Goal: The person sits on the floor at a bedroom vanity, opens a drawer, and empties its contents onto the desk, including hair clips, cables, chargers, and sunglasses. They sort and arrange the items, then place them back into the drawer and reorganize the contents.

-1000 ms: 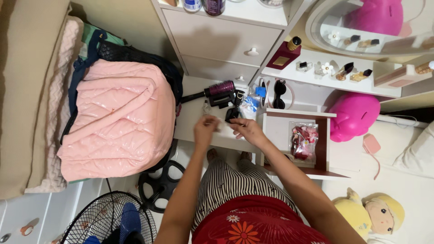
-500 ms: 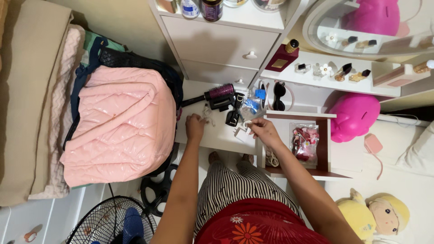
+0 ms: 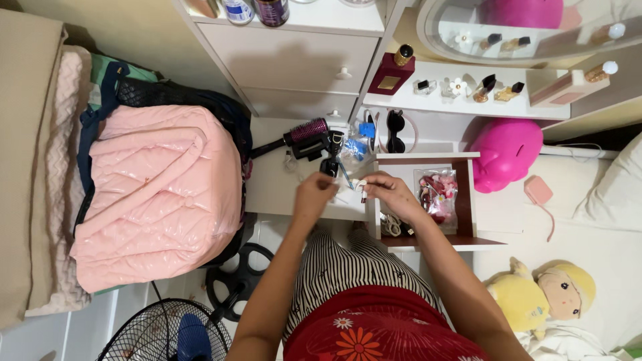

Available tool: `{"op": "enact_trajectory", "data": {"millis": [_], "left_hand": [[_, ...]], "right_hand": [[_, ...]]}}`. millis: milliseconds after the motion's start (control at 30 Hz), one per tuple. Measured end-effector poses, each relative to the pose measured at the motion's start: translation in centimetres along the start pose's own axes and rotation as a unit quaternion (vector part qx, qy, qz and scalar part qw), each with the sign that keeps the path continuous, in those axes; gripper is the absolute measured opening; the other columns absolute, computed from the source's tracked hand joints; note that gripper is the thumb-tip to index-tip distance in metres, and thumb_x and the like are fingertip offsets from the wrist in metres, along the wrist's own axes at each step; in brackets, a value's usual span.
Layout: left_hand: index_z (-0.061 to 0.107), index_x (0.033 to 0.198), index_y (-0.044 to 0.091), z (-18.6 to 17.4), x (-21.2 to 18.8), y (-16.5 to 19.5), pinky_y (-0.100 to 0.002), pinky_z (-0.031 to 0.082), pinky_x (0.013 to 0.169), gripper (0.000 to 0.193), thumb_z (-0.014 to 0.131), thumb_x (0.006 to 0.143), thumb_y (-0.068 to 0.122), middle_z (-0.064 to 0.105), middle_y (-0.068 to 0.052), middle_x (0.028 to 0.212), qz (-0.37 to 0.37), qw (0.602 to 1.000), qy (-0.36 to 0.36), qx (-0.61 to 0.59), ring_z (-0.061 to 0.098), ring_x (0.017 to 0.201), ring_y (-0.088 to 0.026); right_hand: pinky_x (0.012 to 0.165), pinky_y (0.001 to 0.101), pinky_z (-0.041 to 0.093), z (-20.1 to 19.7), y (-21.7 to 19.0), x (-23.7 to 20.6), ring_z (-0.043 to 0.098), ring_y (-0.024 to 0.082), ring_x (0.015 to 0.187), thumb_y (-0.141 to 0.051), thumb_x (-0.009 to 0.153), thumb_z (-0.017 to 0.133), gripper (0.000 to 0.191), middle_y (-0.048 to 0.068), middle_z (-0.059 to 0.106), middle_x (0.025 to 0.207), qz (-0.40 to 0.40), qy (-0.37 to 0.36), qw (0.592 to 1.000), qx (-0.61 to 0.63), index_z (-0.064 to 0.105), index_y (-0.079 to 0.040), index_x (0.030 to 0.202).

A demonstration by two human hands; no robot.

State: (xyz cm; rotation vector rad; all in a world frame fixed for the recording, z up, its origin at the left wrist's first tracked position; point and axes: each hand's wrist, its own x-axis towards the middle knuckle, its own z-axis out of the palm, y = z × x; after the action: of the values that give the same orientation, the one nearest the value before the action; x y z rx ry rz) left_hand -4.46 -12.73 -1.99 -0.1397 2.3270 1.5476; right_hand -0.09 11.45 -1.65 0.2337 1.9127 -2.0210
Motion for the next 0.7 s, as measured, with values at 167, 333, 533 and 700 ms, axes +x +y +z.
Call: {"op": "enact_trajectory", "data": {"millis": [167,333,533,700], "left_hand": [[0.074,0.109,-0.001,4.5,0.3,0.0,-0.028,0.06,0.073,0.022,0.072,0.091,0.009,0.077,-0.006,0.092,0.022,0.969,-0.107,-0.223,0.071,0.081,-0.011],[0.068,0.112,-0.006,7.8,0.2,-1.6,-0.029,0.063,0.076,0.025,0.072,0.093,0.009,0.074,-0.01,0.099,-0.002,0.92,-0.172,-0.352,0.072,0.085,-0.013],[0.072,0.114,0.0,8.8,-0.5,-1.8,-0.032,0.057,0.082,0.033,0.072,0.094,0.026,0.076,-0.01,0.104,0.048,0.968,-0.225,-0.095,0.071,0.093,-0.017],[0.074,0.113,0.004,8.2,-1.2,-1.8,-0.036,0.053,0.091,0.036,0.068,0.094,0.033,0.076,-0.011,0.107,0.047,0.959,-0.277,0.035,0.07,0.102,-0.023]], "right_hand": [[0.092,0.0271,0.053,-0.1,-2.0,-1.4,0.067,0.01,0.098,-0.013,0.092,0.073,0.022,0.001,0.075,0.112,-0.001,0.002,1.0,0.017,0.075,-0.002,0.11],[0.088,0.0273,0.054,-2.0,-1.5,-2.8,0.069,0.011,0.092,-0.008,0.092,0.074,0.021,0.006,0.076,0.103,0.019,0.046,0.999,-0.003,0.074,-0.003,0.112],[0.088,0.0233,0.056,-5.4,-1.5,-4.3,0.069,0.007,0.092,-0.009,0.083,0.076,0.036,0.002,0.073,0.1,0.087,0.002,0.994,-0.063,0.066,-0.011,0.118],[0.074,0.0355,0.047,-9.1,-0.1,-5.2,0.058,0.02,0.08,-0.011,0.086,0.078,0.03,0.008,0.079,0.1,0.227,-0.099,0.935,-0.253,0.076,-0.008,0.116]]}}
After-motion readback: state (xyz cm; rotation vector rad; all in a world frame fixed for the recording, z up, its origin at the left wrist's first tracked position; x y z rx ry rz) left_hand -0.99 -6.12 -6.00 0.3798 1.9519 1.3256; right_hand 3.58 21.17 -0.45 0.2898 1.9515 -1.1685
